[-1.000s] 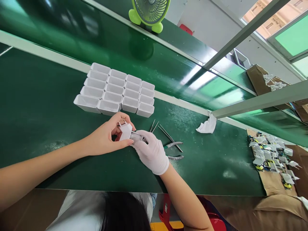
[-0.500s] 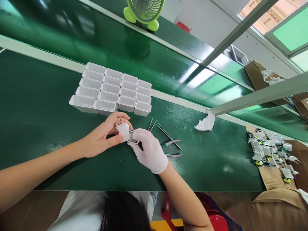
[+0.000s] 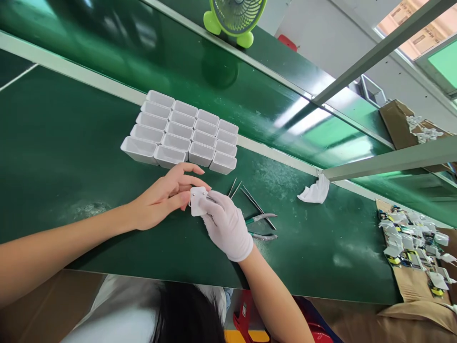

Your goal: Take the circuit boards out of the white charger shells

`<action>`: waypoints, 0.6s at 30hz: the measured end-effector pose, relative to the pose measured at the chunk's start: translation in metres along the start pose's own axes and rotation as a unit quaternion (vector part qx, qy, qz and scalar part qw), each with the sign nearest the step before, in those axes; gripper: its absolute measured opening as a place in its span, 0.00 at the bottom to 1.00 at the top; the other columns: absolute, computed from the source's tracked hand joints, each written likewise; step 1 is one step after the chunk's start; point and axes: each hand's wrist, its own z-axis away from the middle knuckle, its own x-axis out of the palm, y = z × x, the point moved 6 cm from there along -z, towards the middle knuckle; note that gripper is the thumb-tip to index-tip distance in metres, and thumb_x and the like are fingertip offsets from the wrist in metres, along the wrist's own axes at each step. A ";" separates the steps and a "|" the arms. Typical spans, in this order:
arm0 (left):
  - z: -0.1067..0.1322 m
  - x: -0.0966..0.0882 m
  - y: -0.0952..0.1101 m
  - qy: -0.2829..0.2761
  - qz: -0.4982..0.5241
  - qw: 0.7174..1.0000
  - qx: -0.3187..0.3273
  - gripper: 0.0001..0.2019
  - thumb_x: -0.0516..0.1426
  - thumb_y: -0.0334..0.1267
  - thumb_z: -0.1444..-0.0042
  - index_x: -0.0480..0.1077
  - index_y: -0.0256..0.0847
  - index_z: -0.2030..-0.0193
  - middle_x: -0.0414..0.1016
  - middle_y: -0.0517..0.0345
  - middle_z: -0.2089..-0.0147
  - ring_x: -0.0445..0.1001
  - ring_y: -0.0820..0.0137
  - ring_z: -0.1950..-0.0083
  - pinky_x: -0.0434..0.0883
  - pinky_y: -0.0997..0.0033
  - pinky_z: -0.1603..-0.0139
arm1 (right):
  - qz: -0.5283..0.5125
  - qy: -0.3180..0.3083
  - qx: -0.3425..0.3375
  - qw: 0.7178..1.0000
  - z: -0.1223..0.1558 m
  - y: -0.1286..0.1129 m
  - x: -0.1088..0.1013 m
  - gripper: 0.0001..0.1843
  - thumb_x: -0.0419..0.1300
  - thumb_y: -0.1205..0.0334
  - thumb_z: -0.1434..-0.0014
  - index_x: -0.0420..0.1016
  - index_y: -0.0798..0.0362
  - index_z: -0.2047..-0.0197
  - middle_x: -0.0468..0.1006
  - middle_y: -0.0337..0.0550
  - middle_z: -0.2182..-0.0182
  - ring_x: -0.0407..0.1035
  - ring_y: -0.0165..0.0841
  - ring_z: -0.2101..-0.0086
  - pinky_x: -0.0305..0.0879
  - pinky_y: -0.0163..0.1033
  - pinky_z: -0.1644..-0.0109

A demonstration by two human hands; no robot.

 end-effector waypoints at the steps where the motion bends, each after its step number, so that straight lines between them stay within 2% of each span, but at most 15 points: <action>1: 0.000 -0.002 -0.001 0.009 0.021 1.000 -0.006 0.23 0.51 0.55 0.33 0.57 0.44 0.39 0.76 0.49 0.47 0.70 0.74 0.70 0.70 0.70 0.68 | -0.016 0.002 0.013 1.000 0.000 0.000 0.000 0.20 0.59 0.72 0.36 0.66 0.44 0.44 0.76 0.51 0.49 0.73 0.42 0.48 0.76 0.49 0.50; 3: 0.000 -0.006 0.000 0.035 0.052 0.998 0.003 0.23 0.47 0.57 0.31 0.58 0.45 0.40 0.74 0.48 0.44 0.68 0.75 0.72 0.69 0.70 0.68 | -0.103 0.026 0.090 0.990 -0.001 0.004 -0.004 0.16 0.61 0.70 0.37 0.68 0.45 0.49 0.76 0.47 0.51 0.74 0.38 0.52 0.76 0.45 0.54; 4: 0.000 -0.007 0.002 0.041 0.054 0.997 0.026 0.22 0.47 0.57 0.31 0.58 0.45 0.40 0.73 0.48 0.43 0.67 0.76 0.72 0.69 0.69 0.68 | -0.177 0.047 0.148 0.972 -0.001 0.008 -0.007 0.13 0.62 0.69 0.37 0.67 0.45 0.52 0.76 0.45 0.52 0.75 0.36 0.57 0.76 0.41 0.59; 5: 0.000 -0.008 0.005 0.040 0.043 0.997 0.056 0.22 0.49 0.56 0.31 0.58 0.45 0.39 0.73 0.47 0.43 0.67 0.76 0.71 0.69 0.69 0.67 | -0.262 0.072 0.210 0.939 0.001 0.013 -0.009 0.11 0.64 0.66 0.37 0.66 0.46 0.55 0.76 0.42 0.54 0.75 0.32 0.62 0.76 0.38 0.64; 7: 0.002 -0.005 0.011 0.025 -0.015 0.992 0.124 0.26 0.58 0.52 0.37 0.58 0.46 0.37 0.70 0.47 0.41 0.68 0.75 0.68 0.70 0.69 0.66 | -0.427 0.107 0.312 0.842 0.004 0.019 -0.011 0.11 0.65 0.59 0.38 0.65 0.46 0.58 0.75 0.37 0.59 0.71 0.26 0.71 0.72 0.31 0.72; 8: 0.004 -0.002 0.014 0.014 -0.055 0.986 0.159 0.31 0.63 0.49 0.41 0.57 0.48 0.35 0.68 0.47 0.40 0.69 0.74 0.66 0.70 0.70 0.65 | -0.494 0.108 0.344 0.792 0.004 0.020 -0.010 0.12 0.66 0.56 0.37 0.66 0.47 0.58 0.74 0.36 0.61 0.70 0.25 0.72 0.71 0.29 0.73; 10: 0.007 0.005 0.017 -0.001 -0.130 0.967 0.221 0.38 0.68 0.43 0.47 0.56 0.50 0.33 0.65 0.46 0.36 0.72 0.70 0.60 0.72 0.71 0.65 | -0.589 0.086 0.383 0.706 0.005 0.018 -0.006 0.14 0.65 0.51 0.37 0.69 0.46 0.53 0.75 0.37 0.61 0.72 0.26 0.68 0.73 0.27 0.71; 13: 0.010 0.010 0.019 0.008 -0.187 0.945 0.267 0.34 0.64 0.38 0.41 0.55 0.50 0.32 0.65 0.46 0.36 0.73 0.67 0.53 0.75 0.72 0.62 | -0.666 0.045 0.418 0.616 0.007 0.014 0.003 0.19 0.65 0.51 0.37 0.71 0.46 0.45 0.77 0.39 0.56 0.74 0.27 0.62 0.76 0.26 0.63; 15: 0.010 0.009 0.019 0.022 -0.194 0.945 0.264 0.31 0.63 0.37 0.39 0.56 0.48 0.32 0.67 0.47 0.39 0.73 0.68 0.53 0.75 0.73 0.61 | -0.696 0.035 0.425 0.578 0.008 0.011 0.008 0.17 0.64 0.52 0.36 0.72 0.47 0.46 0.77 0.40 0.55 0.75 0.26 0.61 0.77 0.27 0.59; 18: 0.009 0.007 0.019 0.035 -0.198 0.946 0.255 0.30 0.64 0.39 0.41 0.59 0.46 0.34 0.68 0.48 0.42 0.73 0.70 0.59 0.75 0.73 0.63 | -0.721 0.020 0.425 0.547 0.008 0.006 0.013 0.15 0.64 0.55 0.35 0.73 0.48 0.47 0.78 0.40 0.55 0.76 0.26 0.61 0.78 0.29 0.56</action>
